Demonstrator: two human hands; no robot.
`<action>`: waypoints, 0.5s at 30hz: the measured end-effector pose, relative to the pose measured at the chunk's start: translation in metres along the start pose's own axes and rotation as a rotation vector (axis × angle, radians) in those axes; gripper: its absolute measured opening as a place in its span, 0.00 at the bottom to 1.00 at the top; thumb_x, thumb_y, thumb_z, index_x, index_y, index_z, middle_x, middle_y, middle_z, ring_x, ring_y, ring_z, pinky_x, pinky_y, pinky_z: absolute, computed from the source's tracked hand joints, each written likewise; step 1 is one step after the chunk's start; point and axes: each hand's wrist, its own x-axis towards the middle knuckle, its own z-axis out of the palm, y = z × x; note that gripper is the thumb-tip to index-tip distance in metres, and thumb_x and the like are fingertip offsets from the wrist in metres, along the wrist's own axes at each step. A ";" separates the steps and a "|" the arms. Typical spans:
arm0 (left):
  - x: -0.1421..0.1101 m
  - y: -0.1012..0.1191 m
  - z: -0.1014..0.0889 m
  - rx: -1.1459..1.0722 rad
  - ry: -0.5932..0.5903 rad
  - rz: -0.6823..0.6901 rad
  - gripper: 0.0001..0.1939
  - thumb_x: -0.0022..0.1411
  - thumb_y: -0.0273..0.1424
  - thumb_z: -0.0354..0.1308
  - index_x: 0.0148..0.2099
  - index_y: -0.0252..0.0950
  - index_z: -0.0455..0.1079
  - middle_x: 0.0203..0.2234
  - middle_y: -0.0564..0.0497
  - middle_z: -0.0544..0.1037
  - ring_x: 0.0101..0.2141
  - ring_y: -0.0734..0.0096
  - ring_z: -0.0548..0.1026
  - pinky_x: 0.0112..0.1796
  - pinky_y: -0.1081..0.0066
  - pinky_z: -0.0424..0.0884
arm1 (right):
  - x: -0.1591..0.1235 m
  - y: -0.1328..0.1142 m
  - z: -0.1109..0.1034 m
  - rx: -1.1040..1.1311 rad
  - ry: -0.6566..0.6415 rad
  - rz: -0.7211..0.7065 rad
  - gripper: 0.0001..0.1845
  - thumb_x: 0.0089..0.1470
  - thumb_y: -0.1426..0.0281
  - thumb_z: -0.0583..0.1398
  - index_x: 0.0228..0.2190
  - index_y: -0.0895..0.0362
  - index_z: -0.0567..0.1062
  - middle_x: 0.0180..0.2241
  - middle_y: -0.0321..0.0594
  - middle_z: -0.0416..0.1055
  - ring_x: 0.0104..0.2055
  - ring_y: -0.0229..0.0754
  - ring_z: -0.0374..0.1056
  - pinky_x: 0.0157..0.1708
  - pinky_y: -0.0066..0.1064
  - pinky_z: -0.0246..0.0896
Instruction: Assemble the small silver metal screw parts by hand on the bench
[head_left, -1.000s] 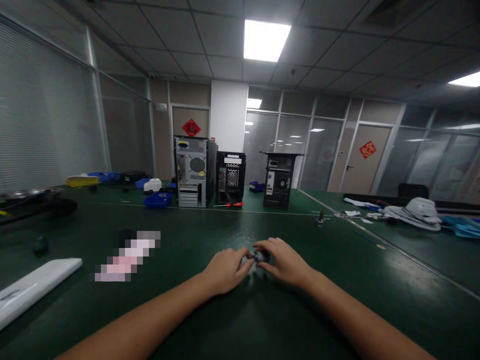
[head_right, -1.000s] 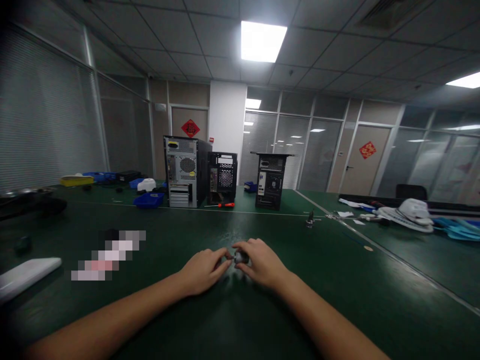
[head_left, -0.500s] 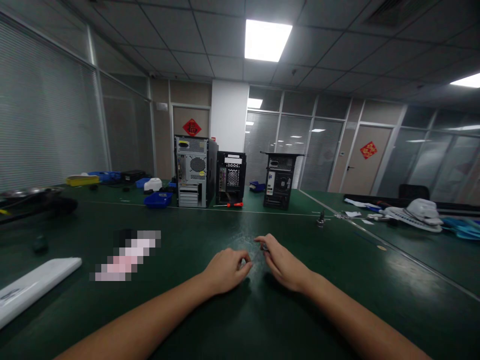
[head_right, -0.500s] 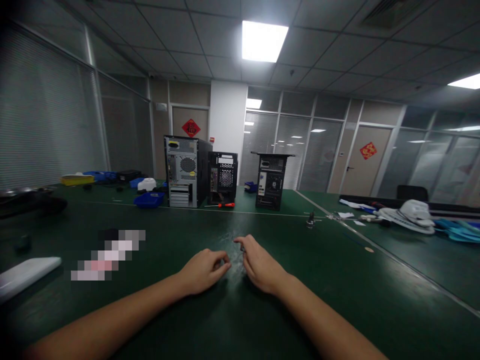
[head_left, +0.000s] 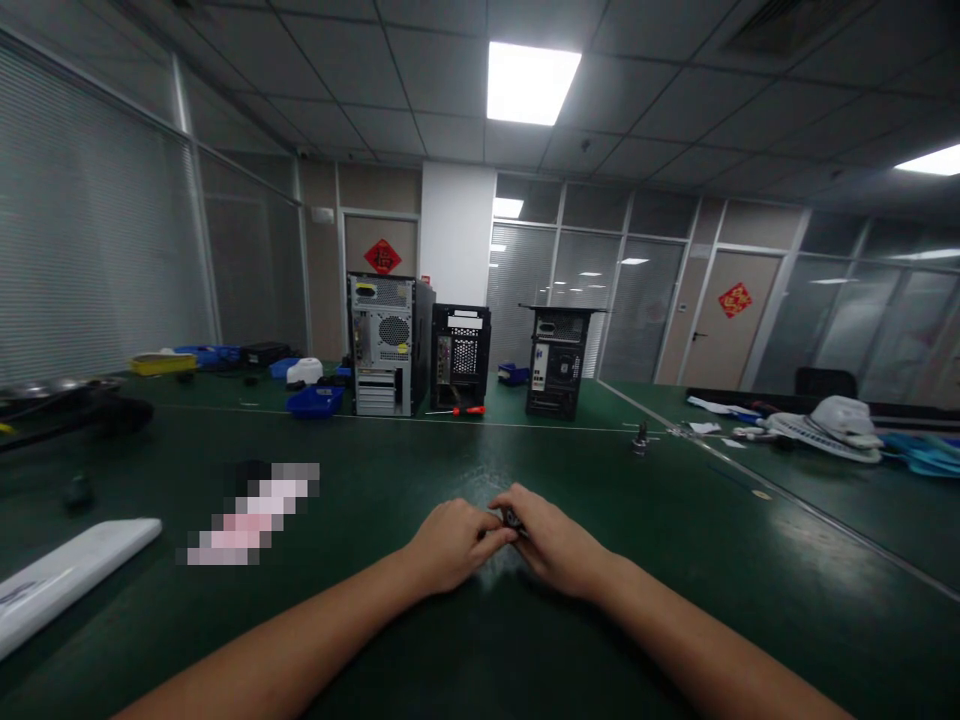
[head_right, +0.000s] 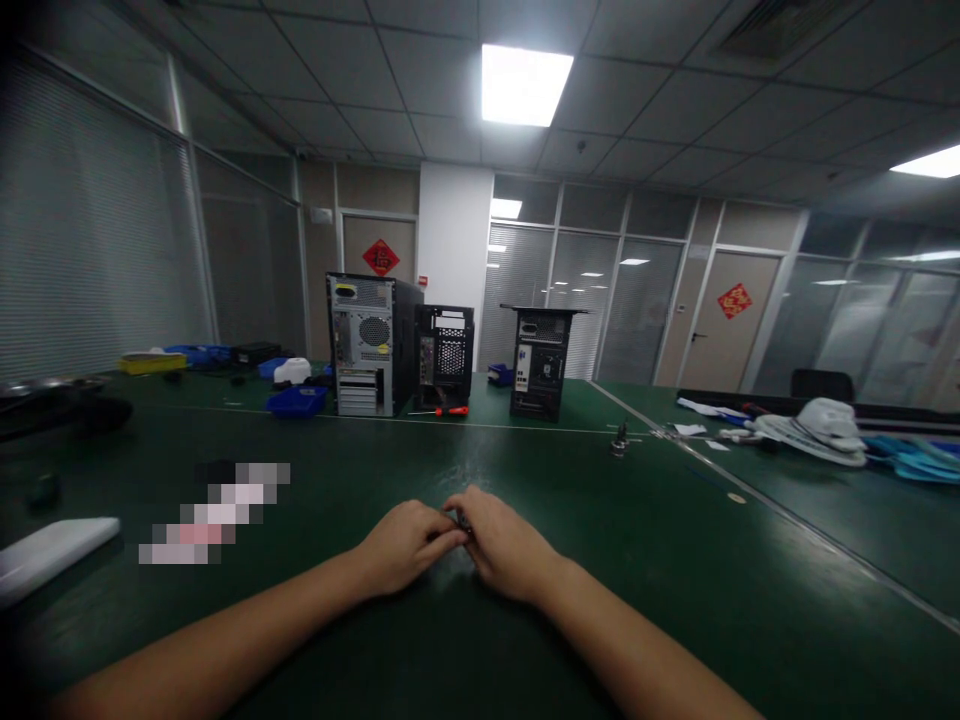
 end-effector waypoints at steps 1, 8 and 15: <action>0.000 0.000 -0.001 0.018 0.007 -0.006 0.26 0.72 0.47 0.43 0.38 0.41 0.79 0.29 0.49 0.81 0.29 0.67 0.76 0.33 0.70 0.65 | 0.000 0.003 -0.002 0.002 0.021 0.016 0.20 0.59 0.75 0.56 0.52 0.53 0.65 0.46 0.45 0.69 0.46 0.46 0.67 0.48 0.38 0.64; -0.002 -0.027 -0.007 0.219 -0.021 -0.111 0.25 0.70 0.47 0.44 0.39 0.41 0.79 0.30 0.45 0.81 0.32 0.60 0.78 0.35 0.66 0.69 | -0.020 0.075 -0.031 -0.049 0.227 0.278 0.16 0.64 0.67 0.54 0.52 0.54 0.65 0.47 0.44 0.69 0.46 0.45 0.69 0.49 0.40 0.64; -0.005 -0.080 -0.018 0.336 -0.013 -0.391 0.22 0.68 0.43 0.46 0.35 0.38 0.78 0.33 0.41 0.81 0.34 0.56 0.79 0.36 0.62 0.72 | -0.087 0.192 -0.065 -0.230 0.354 0.707 0.14 0.60 0.66 0.55 0.47 0.55 0.70 0.46 0.47 0.74 0.49 0.48 0.71 0.51 0.38 0.64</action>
